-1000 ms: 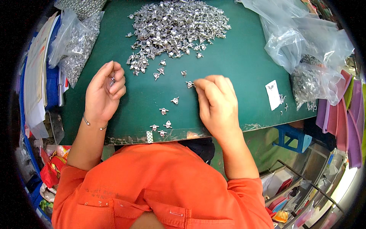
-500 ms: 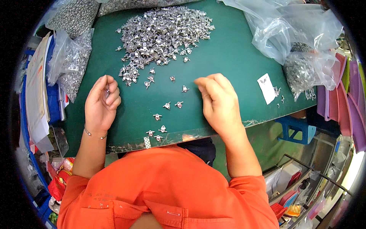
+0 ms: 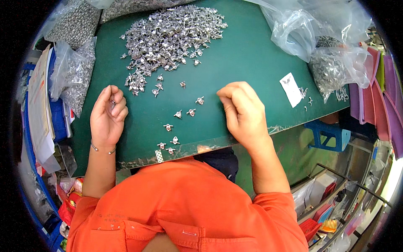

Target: The person sits at a green workbench and repeatedly picks up small silver fasteners, separates them, and places them into a growing pile. The hands handle the items one at a time throughout the clip.

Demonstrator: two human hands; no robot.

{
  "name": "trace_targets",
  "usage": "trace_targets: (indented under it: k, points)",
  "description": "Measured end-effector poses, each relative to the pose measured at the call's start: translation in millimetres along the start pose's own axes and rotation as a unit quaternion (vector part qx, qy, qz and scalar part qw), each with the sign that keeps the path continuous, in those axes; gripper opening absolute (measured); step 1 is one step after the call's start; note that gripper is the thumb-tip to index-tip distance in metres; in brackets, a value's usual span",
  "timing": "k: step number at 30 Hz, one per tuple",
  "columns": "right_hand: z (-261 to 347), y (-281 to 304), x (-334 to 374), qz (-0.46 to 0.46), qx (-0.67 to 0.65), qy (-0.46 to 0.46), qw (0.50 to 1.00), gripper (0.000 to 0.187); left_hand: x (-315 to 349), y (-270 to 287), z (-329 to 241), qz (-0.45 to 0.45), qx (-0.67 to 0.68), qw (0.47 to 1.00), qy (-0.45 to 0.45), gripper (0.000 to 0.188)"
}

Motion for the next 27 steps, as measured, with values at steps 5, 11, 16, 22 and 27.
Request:
trace_targets:
  k: [5, 11, 16, 22, 27]
  points:
    - [7, -21, -4, 0.017, -0.005, 0.005, 1.000, 0.013, -2, -2, -1, 0.008, 0.005, 1.000, -0.001, 0.024]
    - [2, -18, 1, 0.048, -0.076, -0.061, 0.994, 0.010, 1, -1, -1, 0.003, 0.008, 1.000, -0.004, 0.024]
    - [18, -33, 13, 0.133, -0.099, -0.017, 0.986, 0.010, 0, -2, -1, 0.004, 0.005, 1.000, -0.004, 0.023]
    - [22, -46, 7, 0.090, -0.014, 0.030, 0.995, 0.013, 2, -5, -2, 0.002, -0.006, 1.000, -0.011, 0.023]
    - [24, -45, 3, 0.148, -0.065, 0.014, 0.987, 0.012, 3, 0, -7, -0.010, -0.004, 1.000, -0.011, 0.022]
Point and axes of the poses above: each hand's wrist, its own x-axis away from the middle knuckle, its own y-axis out of the back of the hand, z = x × y, the point moved 7 cm from there along -x, towards the middle knuckle, and after that the axes turned 11 degrees about -x, right-handed, at the moved point
